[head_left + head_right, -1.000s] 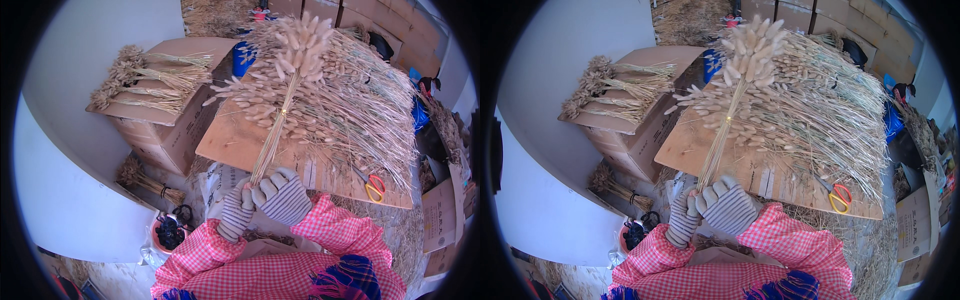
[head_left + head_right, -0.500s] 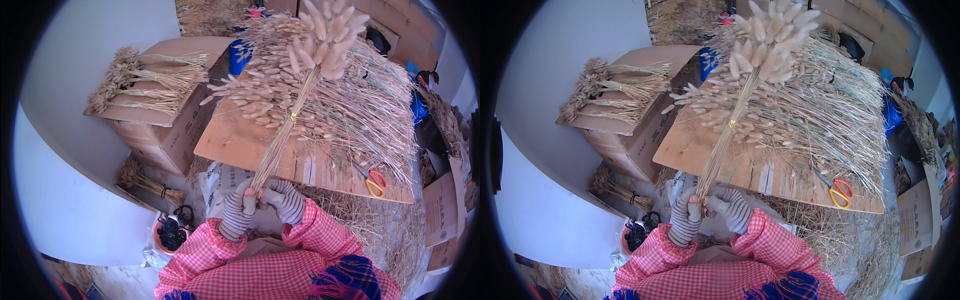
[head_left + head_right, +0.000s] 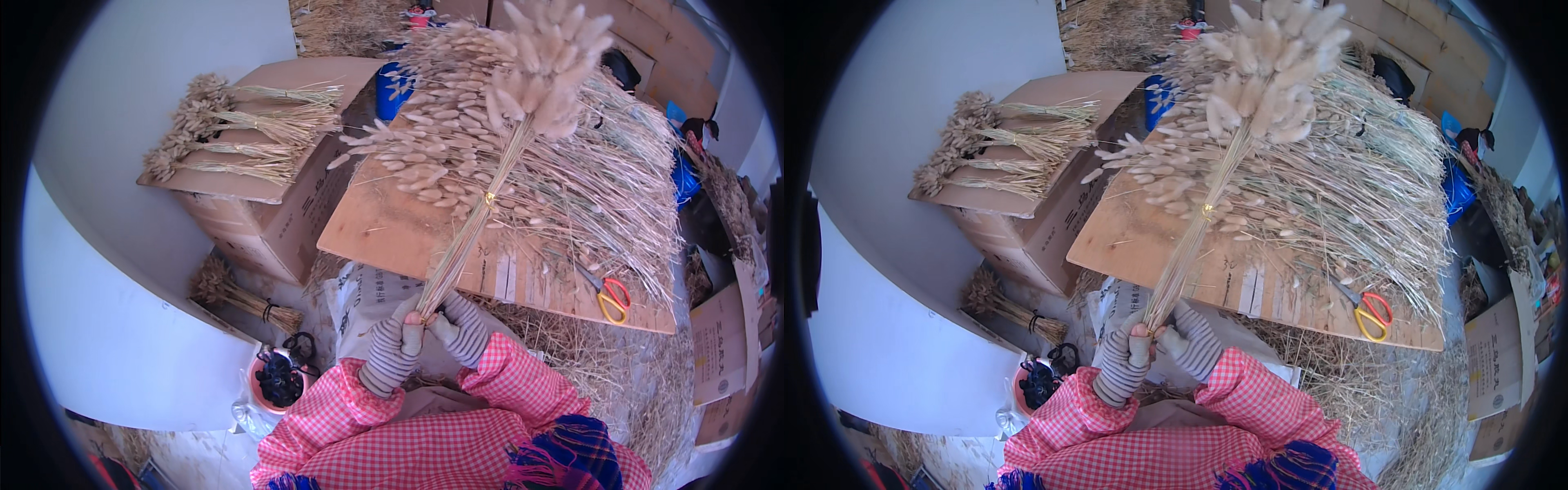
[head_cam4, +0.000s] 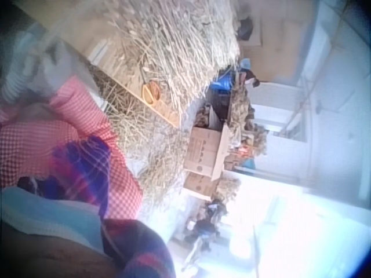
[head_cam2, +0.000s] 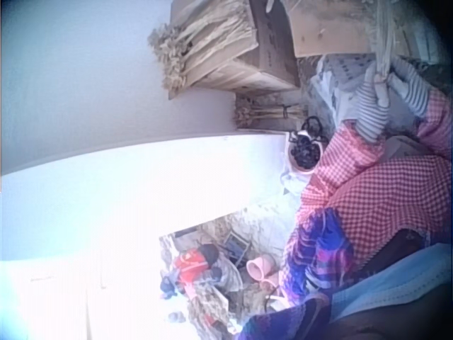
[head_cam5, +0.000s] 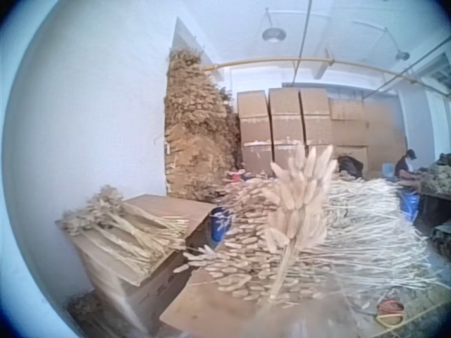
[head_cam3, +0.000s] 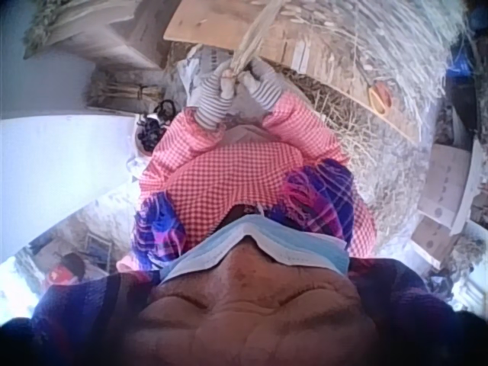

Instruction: The person gathers dried grain stalks from a table, aligns them into a neat bundle, and secures the bundle with a rubber band. The person then places the finished bundle into a cardboard box and repeats the process with additional stalks.

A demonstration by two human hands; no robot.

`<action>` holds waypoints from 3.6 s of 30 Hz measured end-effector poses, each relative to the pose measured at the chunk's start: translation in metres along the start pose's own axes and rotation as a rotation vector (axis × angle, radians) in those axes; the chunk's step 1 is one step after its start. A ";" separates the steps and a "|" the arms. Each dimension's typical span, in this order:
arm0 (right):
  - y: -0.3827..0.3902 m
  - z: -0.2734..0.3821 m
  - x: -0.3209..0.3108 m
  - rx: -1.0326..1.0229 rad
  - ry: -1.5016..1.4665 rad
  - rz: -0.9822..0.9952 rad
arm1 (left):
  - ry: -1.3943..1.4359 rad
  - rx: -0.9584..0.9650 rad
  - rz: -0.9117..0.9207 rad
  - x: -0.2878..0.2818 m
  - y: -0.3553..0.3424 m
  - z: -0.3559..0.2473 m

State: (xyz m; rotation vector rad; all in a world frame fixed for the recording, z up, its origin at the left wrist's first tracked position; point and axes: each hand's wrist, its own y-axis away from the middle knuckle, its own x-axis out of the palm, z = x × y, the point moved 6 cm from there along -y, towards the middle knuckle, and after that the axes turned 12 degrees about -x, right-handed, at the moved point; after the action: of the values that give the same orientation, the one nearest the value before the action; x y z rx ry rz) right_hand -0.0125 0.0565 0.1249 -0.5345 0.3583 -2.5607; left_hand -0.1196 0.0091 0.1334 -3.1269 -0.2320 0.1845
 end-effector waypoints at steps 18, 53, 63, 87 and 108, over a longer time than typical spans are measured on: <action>-0.010 0.102 0.026 -0.915 1.599 0.313 | -0.763 0.371 -0.273 -0.004 0.013 -0.030; -0.050 0.144 -0.025 -0.813 1.413 0.057 | -0.870 0.529 -0.386 -0.017 0.018 -0.017; -0.010 0.099 0.028 -0.439 1.022 0.743 | -0.641 0.380 -0.321 -0.022 0.014 -0.004; -0.053 0.106 -0.042 -0.327 0.690 -0.228 | 0.209 -0.173 0.192 0.001 0.021 0.014; -0.082 0.127 -0.058 -0.266 0.430 -0.181 | 0.314 -0.321 0.301 0.000 0.024 0.017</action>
State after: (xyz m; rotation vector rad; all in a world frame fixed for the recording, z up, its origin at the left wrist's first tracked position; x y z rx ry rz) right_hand 0.0549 0.1370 0.2486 -0.0998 0.8427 -2.8129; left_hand -0.1184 -0.0152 0.1158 -3.4226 0.2357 -0.3826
